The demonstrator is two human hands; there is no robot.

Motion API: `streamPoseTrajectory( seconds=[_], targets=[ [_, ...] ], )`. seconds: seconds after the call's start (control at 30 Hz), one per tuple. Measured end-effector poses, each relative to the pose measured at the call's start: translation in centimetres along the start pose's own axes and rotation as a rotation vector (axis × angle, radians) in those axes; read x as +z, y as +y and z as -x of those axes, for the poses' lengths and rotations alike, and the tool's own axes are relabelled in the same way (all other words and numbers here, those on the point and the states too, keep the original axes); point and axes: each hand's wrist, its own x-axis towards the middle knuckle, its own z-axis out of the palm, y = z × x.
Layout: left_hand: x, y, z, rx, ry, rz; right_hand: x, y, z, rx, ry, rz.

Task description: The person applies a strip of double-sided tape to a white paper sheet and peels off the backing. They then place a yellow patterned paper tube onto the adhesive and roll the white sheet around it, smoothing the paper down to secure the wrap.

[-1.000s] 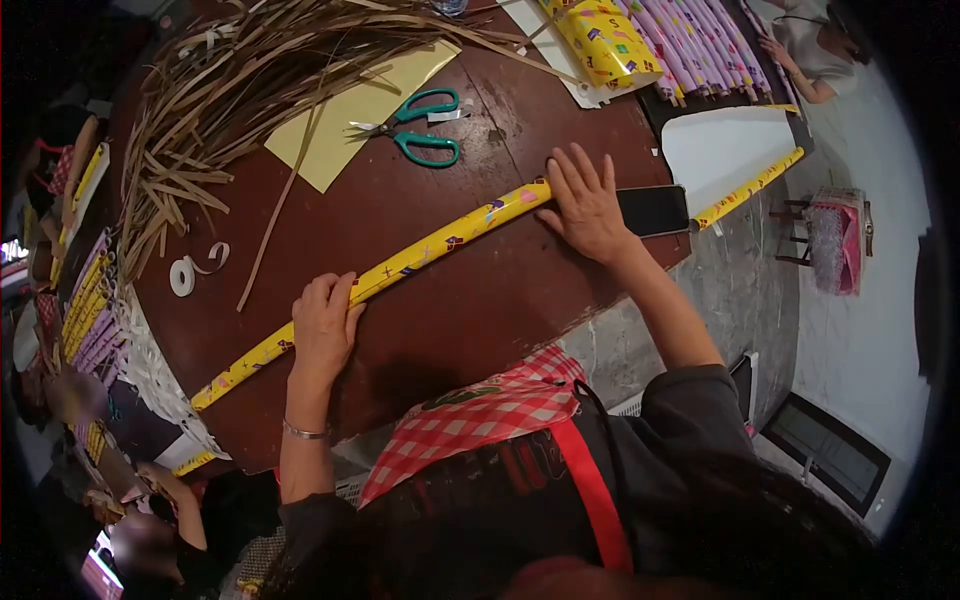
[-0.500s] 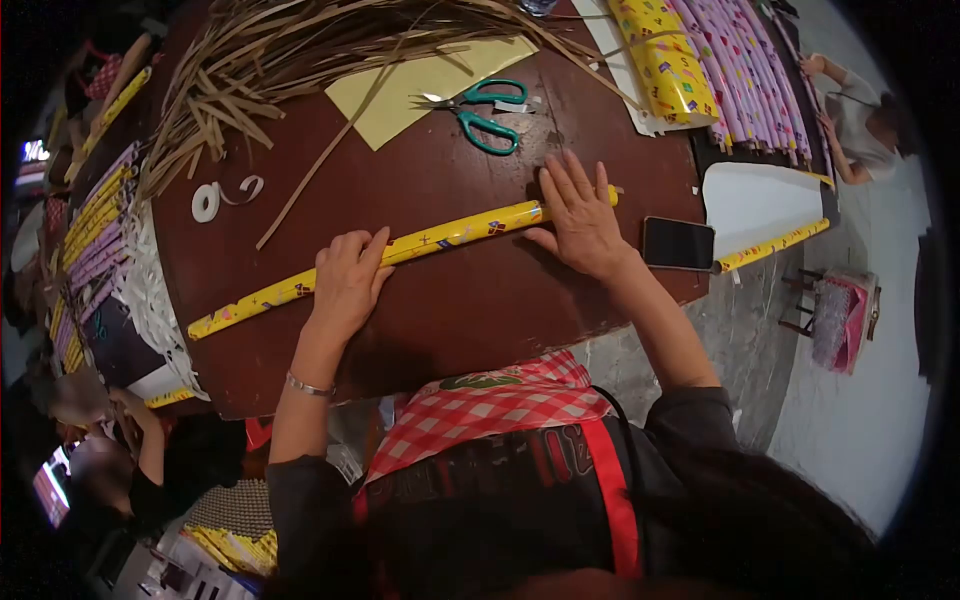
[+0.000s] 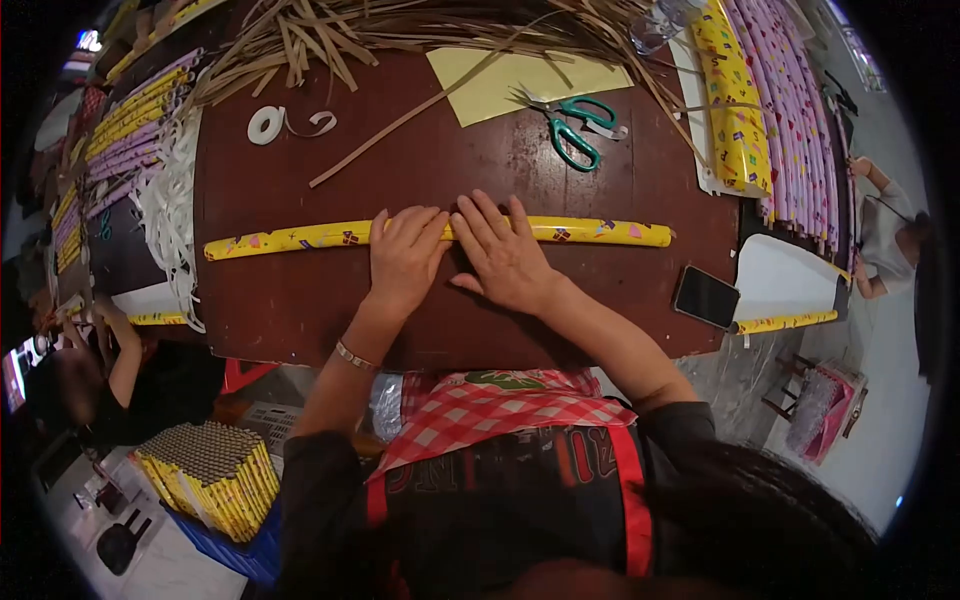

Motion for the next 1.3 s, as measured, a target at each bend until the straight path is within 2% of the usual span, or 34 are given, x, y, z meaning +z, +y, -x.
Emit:
streamPoseTrajectory(
  seconds=[0.23,0.4,0.63,0.87,1.0,1.17,1.2,1.3],
  targets=[
    [0.0,0.6,1.7,-0.028,-0.039,-0.208,0.3,-0.2,-0.3,0.006,0.040,-0.010],
    [-1.8,-2.1,3.6,-0.072,-0.032,-0.312,0.5,-0.2,-0.1,0.020,0.055,0.002],
    [-2.9,-5.2,4.4,-0.196,0.080,-0.212,0.3,-0.5,-0.1,0.022,0.025,-0.001],
    [-3.2,-5.1,3.8,-0.154,0.105,-0.140,-0.1,-2.5,-3.6,-0.056,-0.049,-0.024],
    [-3.7,-5.1,3.7,-0.143,0.098,-0.119,0.0,-2.6,-3.9,-0.121,0.005,-0.084],
    [-4.5,-5.0,2.7,-0.137,0.099,-0.025,-1.5,2.1,-1.0,0.055,0.109,-0.113],
    [-4.5,-4.9,2.5,-0.138,0.109,0.004,-1.9,2.9,-0.7,0.038,0.165,-0.102],
    [-4.1,-3.9,1.0,-0.067,0.056,0.134,-1.9,3.2,0.2,0.079,0.105,-0.114]
  ],
)
